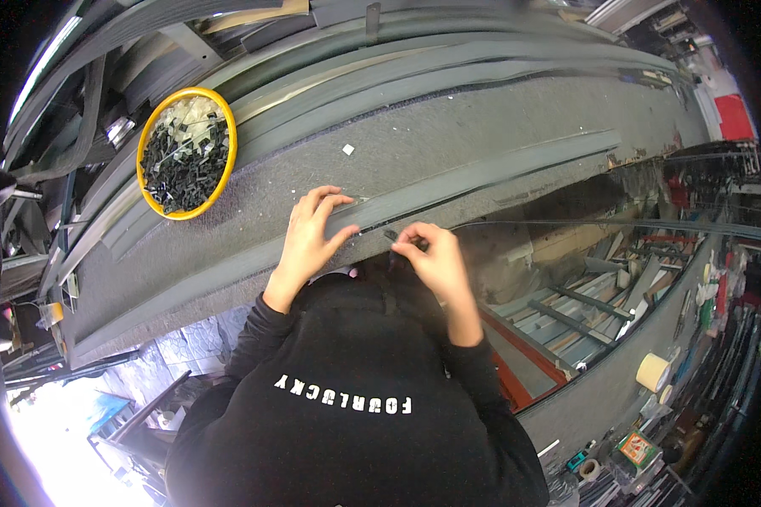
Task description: The person repeatedly picks small black plastic clips from a yellow bowl and presses them into slots along long gray metal frame profiles on a workbench. The person handles the clips and profiles by hand, working one section at a time. The task continues throughout the clip with no final assembled state shown.
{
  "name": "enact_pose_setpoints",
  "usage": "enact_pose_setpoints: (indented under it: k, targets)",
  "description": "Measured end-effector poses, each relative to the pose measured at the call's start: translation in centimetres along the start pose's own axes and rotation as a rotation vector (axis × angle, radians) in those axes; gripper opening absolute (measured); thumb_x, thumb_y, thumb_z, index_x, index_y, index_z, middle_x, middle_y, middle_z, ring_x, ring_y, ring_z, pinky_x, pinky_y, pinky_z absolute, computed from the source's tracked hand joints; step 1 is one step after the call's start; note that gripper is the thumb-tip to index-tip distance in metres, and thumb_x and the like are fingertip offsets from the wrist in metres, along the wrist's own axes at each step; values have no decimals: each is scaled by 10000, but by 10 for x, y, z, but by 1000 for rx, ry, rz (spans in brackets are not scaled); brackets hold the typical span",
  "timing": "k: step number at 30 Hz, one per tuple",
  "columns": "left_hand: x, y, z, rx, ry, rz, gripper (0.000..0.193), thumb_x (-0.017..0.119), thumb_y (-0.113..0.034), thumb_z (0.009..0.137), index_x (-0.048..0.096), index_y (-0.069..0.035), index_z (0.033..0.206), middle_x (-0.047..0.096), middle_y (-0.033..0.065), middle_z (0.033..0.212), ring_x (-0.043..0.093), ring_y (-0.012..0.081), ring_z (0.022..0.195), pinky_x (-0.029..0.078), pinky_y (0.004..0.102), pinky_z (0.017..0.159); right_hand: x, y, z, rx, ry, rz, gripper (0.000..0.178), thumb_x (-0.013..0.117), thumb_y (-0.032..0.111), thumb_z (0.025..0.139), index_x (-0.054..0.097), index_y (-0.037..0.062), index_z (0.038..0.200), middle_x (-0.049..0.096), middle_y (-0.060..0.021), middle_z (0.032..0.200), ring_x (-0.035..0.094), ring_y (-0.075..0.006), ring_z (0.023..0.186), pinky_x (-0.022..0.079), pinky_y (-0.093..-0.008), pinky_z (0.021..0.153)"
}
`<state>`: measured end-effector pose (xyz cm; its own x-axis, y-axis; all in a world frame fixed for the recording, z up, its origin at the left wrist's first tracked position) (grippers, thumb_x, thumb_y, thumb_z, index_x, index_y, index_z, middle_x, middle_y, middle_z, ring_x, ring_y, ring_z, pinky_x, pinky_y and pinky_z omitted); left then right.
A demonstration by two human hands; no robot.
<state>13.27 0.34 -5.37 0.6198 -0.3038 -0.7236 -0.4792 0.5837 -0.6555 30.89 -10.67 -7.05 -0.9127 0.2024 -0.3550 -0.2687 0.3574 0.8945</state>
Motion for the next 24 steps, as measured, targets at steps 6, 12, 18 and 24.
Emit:
enact_pose_setpoints:
  k: [6,12,18,24]
  targets:
    - [2,8,-5,43,-101,48,488,863,-220,688,668,-145,1129,614,30,1178,568,283,1147,445,409,938,-52,120,-84,-696,512,860,86,702,48,808,701,43,722,692,-76,731,611,-190,657,434,-326,570]
    - [31,2,-15,229,-28,3,388,749,-121,824,686,-126,1207,629,78,1301,604,317,1179,485,416,977,-103,162,-151,-1148,583,1036,69,792,51,838,747,4,813,720,-121,781,620,-195,641,505,-302,570]
    - [48,1,-25,373,193,156,470,649,-93,892,604,-154,1356,528,105,1465,508,315,1348,437,437,1100,-124,154,-171,-1079,441,806,78,813,39,809,751,7,772,719,-111,746,612,-166,629,493,-273,576]
    - [45,1,-26,430,287,184,512,648,-119,892,574,-182,1395,490,116,1499,482,312,1374,414,446,1127,-131,154,-183,-1100,401,582,82,815,60,803,750,31,763,721,-83,751,609,-152,642,495,-268,604]
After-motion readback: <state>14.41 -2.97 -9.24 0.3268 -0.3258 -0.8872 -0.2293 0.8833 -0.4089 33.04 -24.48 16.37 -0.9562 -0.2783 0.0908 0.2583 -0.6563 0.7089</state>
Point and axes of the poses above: each hand's wrist, its own z-axis towards the middle knuckle, its own x-axis out of the palm, y = z × x, the point moved 9 cm from there along z, towards the middle knuckle
